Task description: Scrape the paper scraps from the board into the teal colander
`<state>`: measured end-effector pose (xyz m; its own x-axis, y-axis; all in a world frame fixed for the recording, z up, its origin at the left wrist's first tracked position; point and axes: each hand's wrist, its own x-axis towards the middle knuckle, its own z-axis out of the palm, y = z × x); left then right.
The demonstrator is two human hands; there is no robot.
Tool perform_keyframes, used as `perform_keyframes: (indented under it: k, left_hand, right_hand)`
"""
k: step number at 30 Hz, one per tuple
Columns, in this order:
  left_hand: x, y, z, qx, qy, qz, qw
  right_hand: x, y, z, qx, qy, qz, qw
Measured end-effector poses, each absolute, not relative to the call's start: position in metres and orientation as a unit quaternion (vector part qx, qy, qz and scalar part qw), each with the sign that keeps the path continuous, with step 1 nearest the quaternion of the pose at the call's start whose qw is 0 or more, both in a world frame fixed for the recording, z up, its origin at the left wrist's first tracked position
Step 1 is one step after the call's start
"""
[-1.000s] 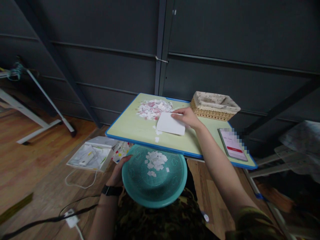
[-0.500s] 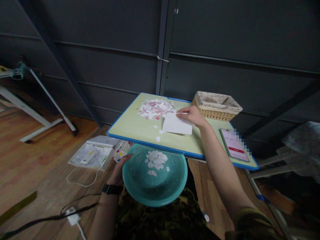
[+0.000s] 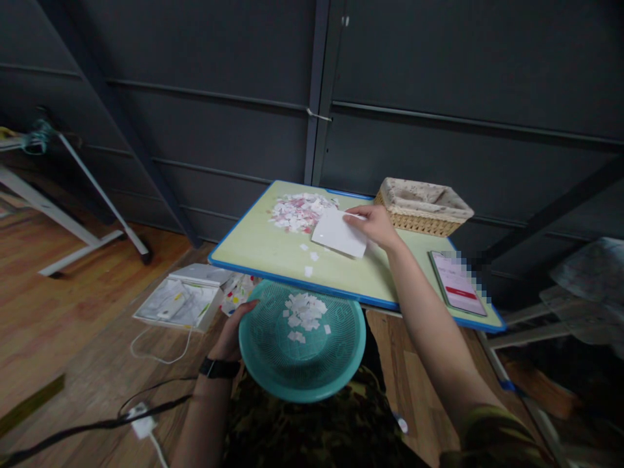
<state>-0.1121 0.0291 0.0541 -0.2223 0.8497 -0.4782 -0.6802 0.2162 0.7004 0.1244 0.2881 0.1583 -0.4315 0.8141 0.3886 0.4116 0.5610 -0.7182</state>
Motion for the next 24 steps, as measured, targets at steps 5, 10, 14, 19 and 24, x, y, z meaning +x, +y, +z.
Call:
perform_keyframes:
  k: [5,10,14,19,24]
  left_hand:
    - [-0.112,0.028,0.053,0.089,0.478,0.614,0.622]
    - [-0.111,0.029,0.056,0.096,0.473,0.618,0.62]
    - [-0.111,0.03,0.057,0.098,0.466,0.623,0.62]
    - [-0.112,0.029,0.056,0.077,0.472,0.631,0.611]
    - [-0.11,0.029,0.06,0.091,0.472,0.629,0.611]
  right_hand:
    - [0.11,0.281,0.151,-0.36,-0.821,0.276,0.347]
    - [0.112,0.277,0.153,-0.327,-0.823,0.362,0.291]
    - [0.112,0.276,0.152,-0.347,-0.796,0.393,0.303]
    - [0.108,0.27,0.153,-0.34,-0.795,0.443,0.237]
    - [0.106,0.261,0.155,-0.315,-0.785,0.5,0.186]
